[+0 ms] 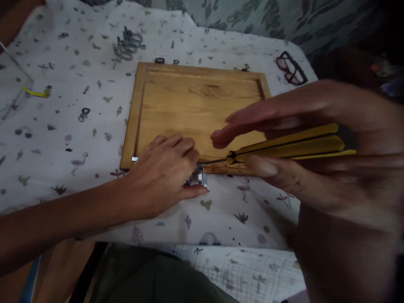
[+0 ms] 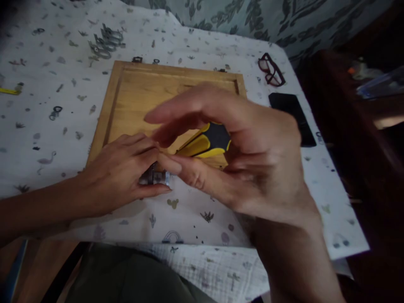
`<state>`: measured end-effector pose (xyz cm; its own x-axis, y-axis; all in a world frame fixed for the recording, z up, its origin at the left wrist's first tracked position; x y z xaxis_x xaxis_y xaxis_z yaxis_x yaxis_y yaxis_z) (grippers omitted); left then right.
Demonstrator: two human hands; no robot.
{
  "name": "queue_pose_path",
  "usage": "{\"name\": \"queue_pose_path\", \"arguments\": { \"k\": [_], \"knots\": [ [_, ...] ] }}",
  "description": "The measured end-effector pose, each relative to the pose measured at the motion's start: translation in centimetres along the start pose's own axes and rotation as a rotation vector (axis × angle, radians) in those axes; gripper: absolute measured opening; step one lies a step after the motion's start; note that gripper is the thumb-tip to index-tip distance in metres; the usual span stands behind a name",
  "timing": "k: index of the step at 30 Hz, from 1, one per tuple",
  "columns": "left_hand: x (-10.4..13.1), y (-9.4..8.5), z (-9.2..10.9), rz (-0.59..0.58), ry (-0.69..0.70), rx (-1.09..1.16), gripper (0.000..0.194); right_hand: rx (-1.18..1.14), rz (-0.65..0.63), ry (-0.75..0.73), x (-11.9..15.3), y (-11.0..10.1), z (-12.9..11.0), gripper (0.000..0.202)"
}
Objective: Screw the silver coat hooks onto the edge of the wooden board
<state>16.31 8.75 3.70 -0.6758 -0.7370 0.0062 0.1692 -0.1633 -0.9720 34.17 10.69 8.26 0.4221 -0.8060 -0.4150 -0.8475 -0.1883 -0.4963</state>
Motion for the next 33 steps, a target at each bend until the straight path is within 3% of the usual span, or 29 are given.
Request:
{"name": "queue_pose_path", "arguments": {
  "k": [3,5,6,7,8,11,15,17,19,24,33],
  "knots": [
    [-0.1,-0.1,-0.1,-0.016,0.003,0.019,0.038,-0.304,-0.013,-0.06,-0.6,0.9,-0.7,0.015],
    [-0.1,0.0,-0.1,-0.016,-0.001,0.029,0.039,-0.468,-0.08,-0.057,-1.1,1.6,-1.0,0.032],
    [-0.1,0.0,-0.1,-0.016,-0.003,0.036,0.039,-0.534,-0.172,0.002,-1.4,1.9,-1.1,0.041],
    [-0.1,0.1,-0.1,-0.017,-0.007,0.044,0.039,-0.594,-0.194,0.047,-1.8,2.1,-1.1,0.049],
    [-0.1,0.1,-0.1,-0.017,-0.011,0.052,0.04,-0.619,-0.127,0.097,-2.1,2.0,-1.0,0.058],
    [-0.1,0.1,-0.1,-0.049,-0.026,0.069,0.041,-0.696,-0.255,0.116,-3.0,2.1,-0.9,0.069],
    [-0.1,0.1,-0.1,-0.088,-0.042,0.072,0.043,-0.734,-0.589,0.069,-3.5,2.1,-0.3,0.071],
    [-0.1,0.1,-0.1,-0.067,-0.035,0.06,0.044,-0.752,-0.676,0.017,-3.5,2.1,-0.3,0.07],
    [-0.1,0.2,-0.1,-0.043,-0.025,0.042,0.046,-0.776,-0.623,-0.033,-3.3,2.2,-0.6,0.068],
    [0.0,0.5,-0.2,0.012,-0.004,0.025,0.048,-0.823,-0.267,0.042,-2.3,2.6,-1.2,0.058],
    [0.0,0.4,-0.2,0.019,0.005,0.023,0.048,-0.898,-0.009,0.118,-1.5,3.3,-1.8,0.038]
  ]
}}
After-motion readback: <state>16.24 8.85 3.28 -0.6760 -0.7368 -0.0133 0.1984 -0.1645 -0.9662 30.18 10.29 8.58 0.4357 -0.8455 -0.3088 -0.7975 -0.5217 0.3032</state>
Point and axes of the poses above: each hand's wrist, its own x-axis away from the middle knuckle, its own y-axis out of the palm, z = x × y, the point moved 2 cm from there along -x, towards the middle knuckle, and after that the axes turned 3 degrees about y, right-handed, at the moved point
